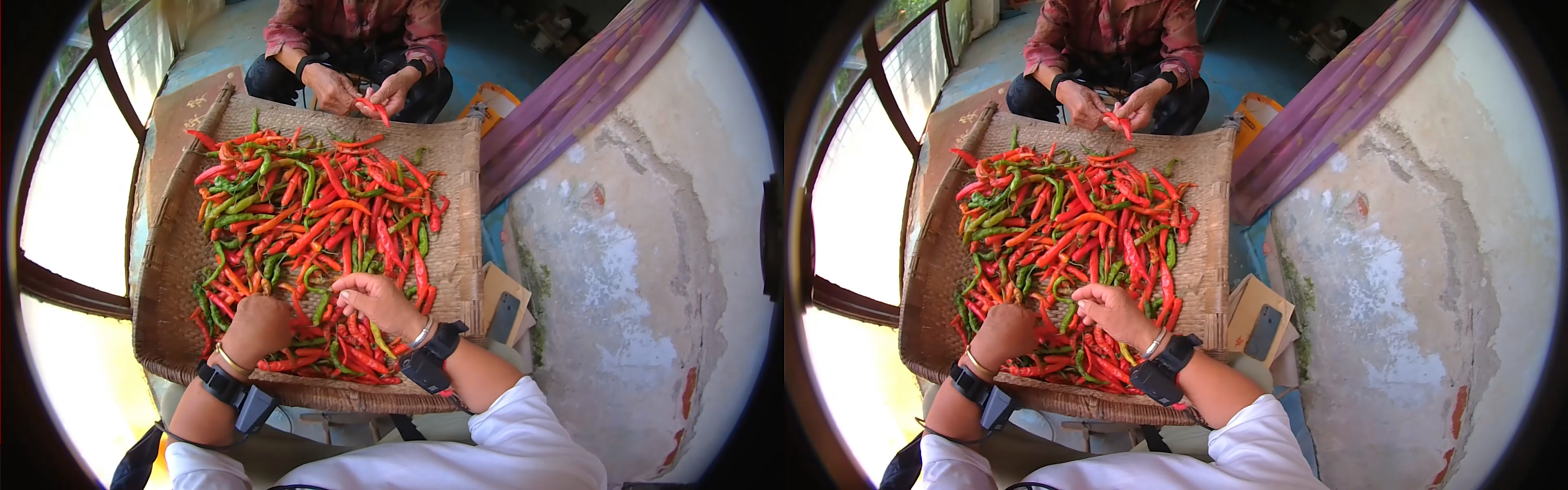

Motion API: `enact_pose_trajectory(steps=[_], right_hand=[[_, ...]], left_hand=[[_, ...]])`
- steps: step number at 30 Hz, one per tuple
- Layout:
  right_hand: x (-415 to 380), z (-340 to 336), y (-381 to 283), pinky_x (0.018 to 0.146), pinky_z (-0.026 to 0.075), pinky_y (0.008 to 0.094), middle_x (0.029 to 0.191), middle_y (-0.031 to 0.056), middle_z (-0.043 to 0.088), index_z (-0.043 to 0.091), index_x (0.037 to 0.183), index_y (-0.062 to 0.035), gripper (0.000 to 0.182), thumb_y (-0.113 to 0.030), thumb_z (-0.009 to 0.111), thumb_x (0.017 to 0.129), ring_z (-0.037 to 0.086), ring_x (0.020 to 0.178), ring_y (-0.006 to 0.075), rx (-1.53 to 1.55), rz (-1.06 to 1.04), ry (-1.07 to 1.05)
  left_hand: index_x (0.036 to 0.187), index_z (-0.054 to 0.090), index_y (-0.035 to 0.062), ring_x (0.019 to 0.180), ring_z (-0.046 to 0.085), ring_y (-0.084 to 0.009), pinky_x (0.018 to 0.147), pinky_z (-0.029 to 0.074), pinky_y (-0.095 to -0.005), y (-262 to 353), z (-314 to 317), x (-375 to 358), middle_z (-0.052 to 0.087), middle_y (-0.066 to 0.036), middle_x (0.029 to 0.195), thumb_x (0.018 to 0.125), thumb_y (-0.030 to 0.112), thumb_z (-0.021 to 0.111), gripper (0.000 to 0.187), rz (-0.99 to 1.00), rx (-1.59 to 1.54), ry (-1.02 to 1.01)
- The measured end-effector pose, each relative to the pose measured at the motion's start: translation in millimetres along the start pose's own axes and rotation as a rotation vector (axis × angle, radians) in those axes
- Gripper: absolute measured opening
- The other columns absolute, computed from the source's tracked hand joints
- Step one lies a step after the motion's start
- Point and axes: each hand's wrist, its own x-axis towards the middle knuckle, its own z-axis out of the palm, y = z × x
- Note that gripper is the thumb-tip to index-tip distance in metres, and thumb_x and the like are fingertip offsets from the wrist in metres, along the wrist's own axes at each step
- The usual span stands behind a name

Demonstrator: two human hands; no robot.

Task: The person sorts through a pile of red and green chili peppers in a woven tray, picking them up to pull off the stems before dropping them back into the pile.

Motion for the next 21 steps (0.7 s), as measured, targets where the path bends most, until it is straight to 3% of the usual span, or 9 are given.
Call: enact_pose_trajectory(steps=[5,7,8,10,11,13,17,21], right_hand=[[4,4,16,0.063,0.047,0.0215,0.086,0.0035,0.059,0.054,0.108,-0.0004,0.025,-0.01,0.052,0.085,0.057,0.072,0.0081,-0.052,-0.071,-0.033],[0,9,8,0.067,0.048,0.0237,0.087,0.0046,0.059,0.053,0.11,-0.0013,0.03,-0.01,0.057,0.082,0.059,0.074,0.0103,-0.37,-0.257,0.0],[-1,11,7,0.067,0.048,0.0237,0.087,0.0046,0.059,0.053,0.11,-0.0013,0.03,-0.01,0.057,0.082,0.059,0.074,0.0103,-0.37,-0.256,0.001],[-4,17,7,0.068,0.048,0.0251,0.087,0.0062,0.059,0.052,0.11,-0.002,0.034,-0.01,0.06,0.078,0.06,0.077,0.0133,-0.536,-0.389,-0.025],[-6,21,5,0.065,0.047,0.033,0.085,0.0127,0.058,0.054,0.104,-0.0023,0.031,-0.012,0.061,0.075,0.059,0.071,0.0246,-0.516,-0.447,-0.007],[-6,22,6,0.065,0.046,0.0335,0.082,0.0132,0.058,0.055,0.102,-0.0027,0.029,-0.013,0.061,0.076,0.059,0.071,0.0256,-0.525,-0.445,-0.049],[-7,20,1,0.063,0.045,0.035,0.072,0.0142,0.058,0.056,0.094,-0.0036,0.021,-0.015,0.059,0.077,0.059,0.07,0.0283,-0.52,-0.319,-0.122],[-5,16,3,0.059,0.045,0.0344,0.067,0.014,0.057,0.057,0.091,-0.0024,0.018,-0.016,0.057,0.08,0.059,0.062,0.0264,-0.554,-0.323,-0.156]], left_hand=[[0.076,0.061,0.0066,0.062,0.059,-0.0321,0.056,0.047,-0.0398,-1,-16,-1,0.059,-0.013,0.063,0.066,0.021,0.061,0.017,-0.103,-0.135,-0.01],[0.076,0.06,0.0061,0.061,0.059,-0.0311,0.056,0.047,-0.0397,3,-27,-2,0.059,-0.013,0.064,0.068,0.019,0.062,0.016,0.011,-0.309,0.075],[0.076,0.06,0.0061,0.061,0.059,-0.0311,0.056,0.047,-0.0397,5,-29,-2,0.059,-0.013,0.064,0.068,0.019,0.062,0.016,0.012,-0.31,0.075],[0.081,0.06,0.0063,0.064,0.059,-0.03,0.057,0.047,-0.0381,8,-30,-2,0.06,-0.012,0.068,0.07,0.019,0.064,0.017,0.196,-0.541,0.159],[0.081,0.06,0.0063,0.064,0.059,-0.03,0.057,0.047,-0.0381,10,-30,-2,0.06,-0.012,0.068,0.07,0.019,0.064,0.017,0.196,-0.541,0.159],[0.084,0.062,0.0052,0.065,0.059,-0.0276,0.059,0.047,-0.0346,14,-28,-3,0.06,-0.011,0.07,0.068,0.012,0.068,0.019,0.31,-0.631,0.208],[0.086,0.062,0.005,0.066,0.059,-0.0275,0.06,0.047,-0.0345,16,-28,-4,0.06,-0.011,0.072,0.068,0.011,0.068,0.02,0.285,-0.688,0.214],[0.089,0.062,0.0053,0.068,0.059,-0.0286,0.061,0.048,-0.0354,10,-28,-3,0.06,-0.011,0.074,0.069,0.009,0.066,0.02,0.309,-0.698,0.242]])
